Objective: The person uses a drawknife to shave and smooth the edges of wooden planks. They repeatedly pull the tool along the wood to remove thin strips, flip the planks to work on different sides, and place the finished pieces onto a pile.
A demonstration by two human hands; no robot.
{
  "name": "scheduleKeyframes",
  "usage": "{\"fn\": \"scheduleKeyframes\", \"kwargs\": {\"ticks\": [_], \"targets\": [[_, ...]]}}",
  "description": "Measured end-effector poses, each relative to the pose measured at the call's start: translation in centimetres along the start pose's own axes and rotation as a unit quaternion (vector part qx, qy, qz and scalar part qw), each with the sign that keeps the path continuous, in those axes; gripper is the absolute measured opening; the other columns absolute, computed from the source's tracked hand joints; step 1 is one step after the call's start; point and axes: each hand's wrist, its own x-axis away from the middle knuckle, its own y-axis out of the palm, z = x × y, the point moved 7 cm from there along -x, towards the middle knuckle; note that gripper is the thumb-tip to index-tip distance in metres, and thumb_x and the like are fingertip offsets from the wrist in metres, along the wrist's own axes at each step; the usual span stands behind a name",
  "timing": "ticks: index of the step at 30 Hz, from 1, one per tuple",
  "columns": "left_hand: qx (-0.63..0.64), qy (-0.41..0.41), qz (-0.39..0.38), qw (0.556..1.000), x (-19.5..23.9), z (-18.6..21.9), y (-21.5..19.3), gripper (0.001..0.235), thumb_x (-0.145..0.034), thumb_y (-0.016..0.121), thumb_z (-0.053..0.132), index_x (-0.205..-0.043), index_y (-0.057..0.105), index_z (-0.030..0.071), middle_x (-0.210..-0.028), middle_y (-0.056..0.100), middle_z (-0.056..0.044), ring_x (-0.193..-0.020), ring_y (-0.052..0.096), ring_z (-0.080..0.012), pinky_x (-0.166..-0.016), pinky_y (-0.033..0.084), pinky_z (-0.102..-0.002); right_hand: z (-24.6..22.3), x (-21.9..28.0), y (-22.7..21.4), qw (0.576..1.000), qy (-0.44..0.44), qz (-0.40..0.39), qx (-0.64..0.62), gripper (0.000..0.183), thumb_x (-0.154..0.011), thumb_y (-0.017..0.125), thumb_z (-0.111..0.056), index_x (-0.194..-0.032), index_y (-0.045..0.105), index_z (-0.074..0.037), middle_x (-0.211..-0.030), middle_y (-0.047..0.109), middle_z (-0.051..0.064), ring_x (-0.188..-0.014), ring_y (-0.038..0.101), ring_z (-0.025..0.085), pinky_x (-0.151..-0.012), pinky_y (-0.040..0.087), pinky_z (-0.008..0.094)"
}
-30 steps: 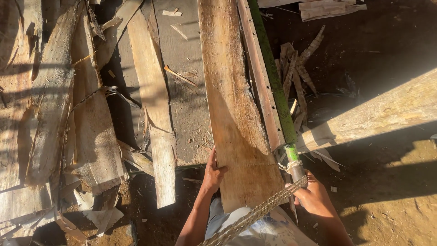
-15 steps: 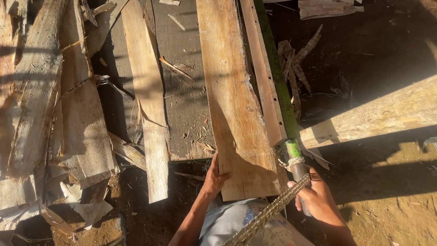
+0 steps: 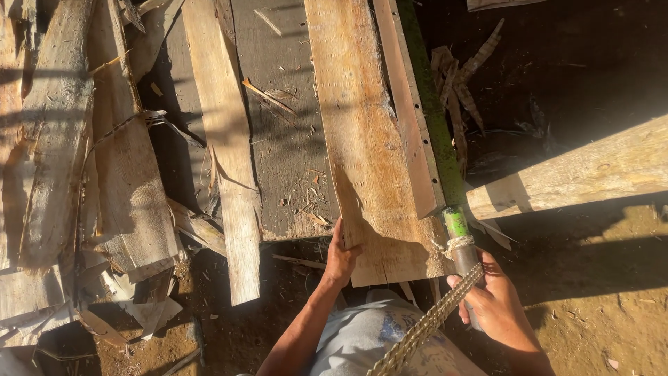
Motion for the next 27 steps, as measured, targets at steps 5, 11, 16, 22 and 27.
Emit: {"fn": "scheduleKeyframes", "kwargs": {"ticks": [5,11,16,22,27], "targets": [[0.014,0.017,-0.021,1.0,-2.0,0.1,-0.7,0.1,-0.082,0.054,-0.026,-0.163,0.022,0.023,-0.167,0.029,-0.009,-0.147,0.04,-0.0282,-0.115,0.046,-0.044,1.8,-1.0,0.7,1.0,-0.003,0.008,0.004,0.059,-0.082,0.071,-0.011,-0.137,0.048,-0.01,-0.071,0.055,0.008,-0.041,0.053,0.018,-0.036,0.042,0.034],[-0.017,0.011,-0.008,1.0,-2.6,0.4,-0.6,0.099,-0.084,0.055,-0.025,-0.163,0.019,0.021,-0.166,0.031,-0.011,-0.143,0.044,-0.0275,-0.112,0.05,-0.041,2.0,-1.1,0.2,1.0,0.011,-0.002,-0.004,0.057,-0.083,0.072,-0.013,-0.135,0.048,-0.008,-0.066,0.056,0.008,-0.04,0.053,0.019,-0.036,0.041,0.035],[-0.005,-0.009,0.002,1.0,-1.8,0.8,-0.5,0.098,-0.084,0.058,-0.024,-0.164,0.02,0.019,-0.163,0.035,-0.016,-0.14,0.047,-0.0297,-0.109,0.051,-0.041,2.2,-0.8,0.5,1.0,-0.014,0.016,0.012,0.056,-0.082,0.07,-0.013,-0.135,0.053,-0.008,-0.067,0.054,0.006,-0.041,0.052,0.018,-0.037,0.042,0.034],[0.01,-0.007,-0.001,1.0,-2.5,0.2,-0.4,0.099,-0.083,0.058,-0.023,-0.163,0.016,0.019,-0.161,0.035,-0.013,-0.139,0.048,-0.029,-0.11,0.052,-0.042,10.9,-6.5,1.1,0.987,-0.003,0.049,0.15,0.047,-0.088,0.069,-0.018,-0.131,0.051,-0.01,-0.072,0.064,0.01,-0.054,0.061,0.015,-0.05,0.051,0.032],[-0.017,0.012,-0.005,1.0,-4.3,0.6,-0.9,0.1,-0.083,0.059,-0.024,-0.164,0.016,0.016,-0.162,0.036,-0.015,-0.141,0.046,-0.0294,-0.112,0.05,-0.04,4.3,-3.2,1.2,0.975,0.069,0.018,0.208,0.041,-0.091,0.071,-0.023,-0.122,0.048,-0.008,-0.07,0.063,0.01,-0.054,0.062,0.019,-0.049,0.052,0.036]]}}
